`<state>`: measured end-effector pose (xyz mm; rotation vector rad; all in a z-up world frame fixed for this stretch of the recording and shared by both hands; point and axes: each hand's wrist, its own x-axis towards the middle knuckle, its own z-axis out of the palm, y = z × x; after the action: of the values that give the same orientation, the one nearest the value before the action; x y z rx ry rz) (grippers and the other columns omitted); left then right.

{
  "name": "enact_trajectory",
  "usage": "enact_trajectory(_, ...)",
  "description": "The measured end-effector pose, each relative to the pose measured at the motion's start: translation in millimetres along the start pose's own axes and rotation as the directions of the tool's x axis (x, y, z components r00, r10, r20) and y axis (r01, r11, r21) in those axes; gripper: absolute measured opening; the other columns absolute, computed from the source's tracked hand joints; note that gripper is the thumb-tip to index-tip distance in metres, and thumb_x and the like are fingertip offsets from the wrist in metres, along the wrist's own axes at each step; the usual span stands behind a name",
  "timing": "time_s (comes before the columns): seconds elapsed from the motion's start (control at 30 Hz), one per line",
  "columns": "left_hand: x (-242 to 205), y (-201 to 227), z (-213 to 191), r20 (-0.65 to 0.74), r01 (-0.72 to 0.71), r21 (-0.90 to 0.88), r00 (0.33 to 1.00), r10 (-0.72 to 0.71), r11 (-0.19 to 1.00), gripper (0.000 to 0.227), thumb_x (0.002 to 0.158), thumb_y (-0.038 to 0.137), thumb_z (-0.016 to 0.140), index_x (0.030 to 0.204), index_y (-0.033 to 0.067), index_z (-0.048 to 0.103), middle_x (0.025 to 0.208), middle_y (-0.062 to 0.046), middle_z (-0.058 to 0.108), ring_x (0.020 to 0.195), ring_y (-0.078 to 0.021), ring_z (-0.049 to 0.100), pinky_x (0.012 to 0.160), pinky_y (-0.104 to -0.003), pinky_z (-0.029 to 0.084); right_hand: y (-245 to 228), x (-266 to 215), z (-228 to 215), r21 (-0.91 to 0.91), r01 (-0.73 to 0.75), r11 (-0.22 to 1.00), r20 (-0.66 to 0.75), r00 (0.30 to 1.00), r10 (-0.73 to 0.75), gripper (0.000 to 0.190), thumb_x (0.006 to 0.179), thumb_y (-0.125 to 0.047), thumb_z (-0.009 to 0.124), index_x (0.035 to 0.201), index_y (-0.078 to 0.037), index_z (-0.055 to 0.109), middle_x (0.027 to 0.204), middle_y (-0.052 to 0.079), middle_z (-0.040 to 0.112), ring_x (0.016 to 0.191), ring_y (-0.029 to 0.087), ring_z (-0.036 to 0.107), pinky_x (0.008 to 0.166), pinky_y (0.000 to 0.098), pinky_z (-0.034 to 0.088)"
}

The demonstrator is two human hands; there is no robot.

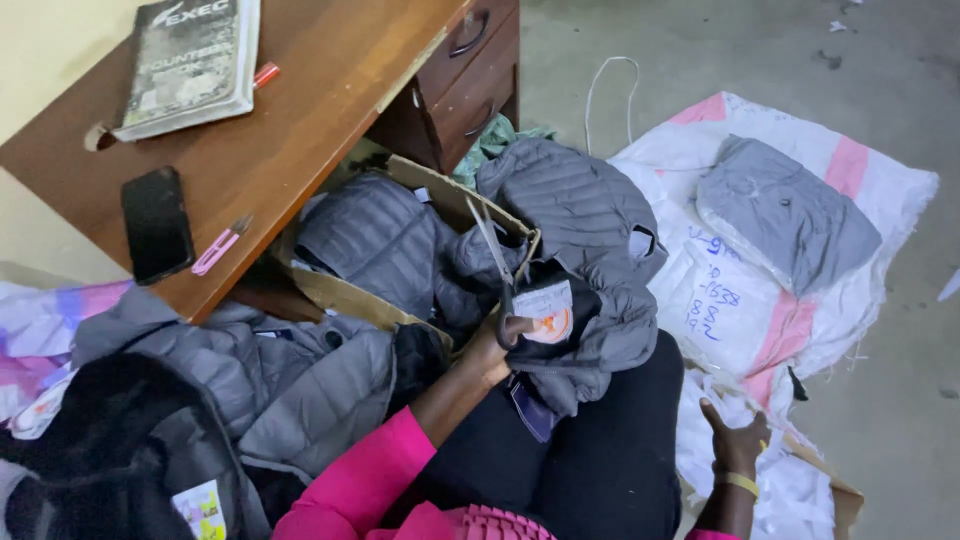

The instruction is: Trimming excess threads from patches sewn onto jackets using scissors as part of a quality control or finishing process.

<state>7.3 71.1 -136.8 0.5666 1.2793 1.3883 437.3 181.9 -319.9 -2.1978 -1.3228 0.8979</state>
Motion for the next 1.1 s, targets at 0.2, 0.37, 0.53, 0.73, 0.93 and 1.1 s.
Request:
enact_trajectory(0.2, -32, 54, 36, 0.378, 0.095, -0.563, 0.913, 0.153, 0.821, 0.069, 0.078, 0.0, 0.066, 0.147, -0.007, 0.057, 0.138, -0.017, 0.069, 0.12, -0.0274, 0.069, 0.11, -0.037, 0.05, -162, -91, 10, 0.261, 0.791, 0.554, 0.312, 0.474, -0.823, 0.144, 0.052, -0.017, 0.1, 0.168, -0.001, 0.016, 0.168, 0.022, 0.032, 0.163, 0.04, 0.011, 0.132, 0.0465, 0.006)
enact_trajectory(0.37, -87, 129, 42, 0.326, 0.064, -0.645, 0.924, 0.198, 0.762, 0.05, 0.09, 0.003, 0.066, 0.137, -0.0119, 0.062, 0.128, -0.02, 0.072, 0.109, -0.0256, 0.072, 0.101, -0.033, 0.056, -237, -144, 68, 0.351, 0.862, 0.365, 0.376, 0.227, -0.898, 0.13, 0.06, -0.016, 0.094, 0.166, -0.001, 0.021, 0.169, 0.021, 0.03, 0.162, 0.043, 0.012, 0.13, 0.0506, 0.009)
enact_trajectory(0.53, -120, 135, -16, 0.087, -0.764, 0.348, 0.604, 0.792, 0.544, 0.057, 0.088, -0.016, 0.066, 0.134, 0.0167, 0.06, 0.137, -0.007, 0.066, 0.124, -0.0191, 0.065, 0.111, -0.036, 0.05, -330, -249, 99, 0.47, 0.87, 0.15, 0.415, -0.068, -0.907, 0.112, 0.069, -0.016, 0.086, 0.163, -0.001, 0.026, 0.171, 0.02, 0.029, 0.16, 0.046, 0.014, 0.127, 0.0558, 0.013)
enact_trajectory(0.73, -253, 210, -93, -0.076, -0.195, 0.968, 0.374, 0.924, 0.158, 0.08, 0.064, -0.013, 0.058, 0.142, 0.0057, 0.056, 0.131, -0.012, 0.067, 0.096, -0.0296, 0.06, 0.09, -0.037, 0.048, -380, -415, 114, 0.678, 0.732, -0.068, 0.409, -0.453, -0.792, 0.091, 0.081, -0.015, 0.077, 0.159, -0.001, 0.033, 0.172, 0.019, 0.027, 0.159, 0.049, 0.016, 0.124, 0.0619, 0.018)
enact_trajectory(0.93, -322, 325, -209, -0.38, -0.418, 0.895, -0.526, 0.761, 0.158, 0.017, 0.094, 0.015, 0.048, 0.101, 0.0003, 0.051, 0.096, -0.012, 0.066, 0.077, -0.0199, 0.063, 0.07, -0.035, 0.061, -354, -486, 127, 0.786, 0.582, -0.209, 0.343, -0.691, -0.637, 0.073, 0.091, -0.015, 0.069, 0.156, -0.001, 0.039, 0.173, 0.017, 0.025, 0.157, 0.053, 0.018, 0.121, 0.0671, 0.021)
enact_trajectory(1.1, -285, 243, -430, -0.178, 0.475, 0.788, -0.433, 0.883, 0.392, 0.01, 0.096, -0.008, 0.058, 0.106, -0.0054, 0.06, 0.093, -0.021, 0.063, 0.078, -0.0367, 0.063, 0.08, -0.047, 0.053, -308, -449, 164, 0.694, 0.708, -0.129, 0.57, -0.65, -0.502, 0.09, 0.091, -0.057, 0.071, 0.165, -0.019, 0.038, 0.177, 0.018, 0.012, 0.158, 0.056, 0.008, 0.12, 0.0729, 0.011)
